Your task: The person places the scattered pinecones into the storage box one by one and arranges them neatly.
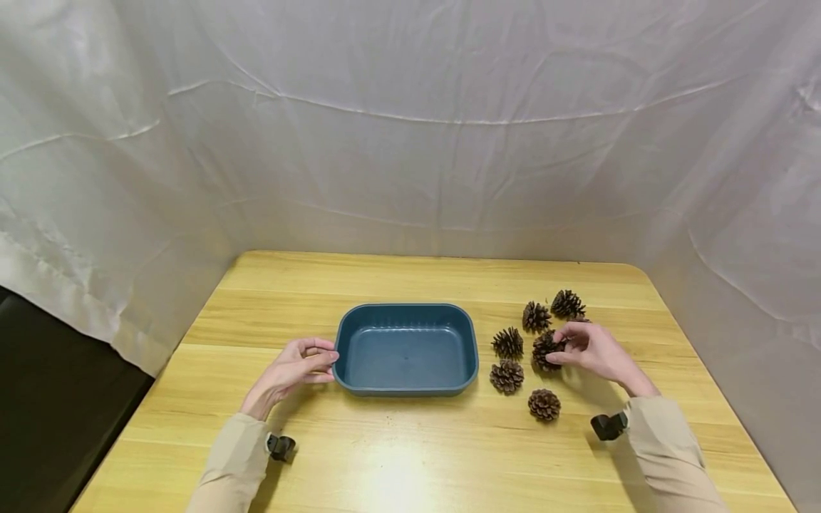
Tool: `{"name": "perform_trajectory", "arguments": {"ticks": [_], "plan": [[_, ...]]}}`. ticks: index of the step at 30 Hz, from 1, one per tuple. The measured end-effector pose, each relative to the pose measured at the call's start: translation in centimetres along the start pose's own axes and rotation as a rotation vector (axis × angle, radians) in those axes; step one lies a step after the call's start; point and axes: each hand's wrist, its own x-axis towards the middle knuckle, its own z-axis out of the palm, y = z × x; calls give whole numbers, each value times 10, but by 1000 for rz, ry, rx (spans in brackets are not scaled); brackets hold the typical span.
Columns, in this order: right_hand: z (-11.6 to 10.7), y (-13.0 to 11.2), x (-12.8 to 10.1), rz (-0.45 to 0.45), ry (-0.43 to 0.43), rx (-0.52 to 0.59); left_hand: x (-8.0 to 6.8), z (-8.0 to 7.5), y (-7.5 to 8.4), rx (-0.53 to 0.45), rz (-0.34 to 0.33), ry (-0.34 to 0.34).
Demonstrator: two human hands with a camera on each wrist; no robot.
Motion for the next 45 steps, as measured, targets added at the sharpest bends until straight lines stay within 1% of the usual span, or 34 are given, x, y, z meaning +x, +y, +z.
{"name": "perform_trajectory", "arguments": {"ticks": [5, 11, 17, 20, 23, 29, 33, 37, 40, 45], "plan": [[-3, -4, 6, 12, -2, 12, -1, 0, 1, -1, -5, 1], [-4, -11, 16, 4, 2, 14, -1, 0, 1, -1, -5, 1], [-8, -22, 29, -1, -14, 33, 0, -1, 1, -1, -12, 4], [-11, -29, 36, -25, -30, 30, 0, -2, 2, -4, -13, 4], [-13, -35, 42, -55, -49, 4, -1, -2, 2, -13, -15, -5], [-16, -48, 53, -123, -60, -49, -1, -1, 3, -29, -17, -17], [-18, -58, 59, -121, -81, -51, -1, -1, 3, -29, -17, -14], [-18, -69, 67, -119, -99, -31, 0, -1, 3, -24, -19, -12], [-16, -77, 73, -134, -110, -24, 0, -1, 2, -24, -21, -8], [-10, -89, 84, -167, -122, -26, 2, -2, 0, -13, -14, -22]]}}
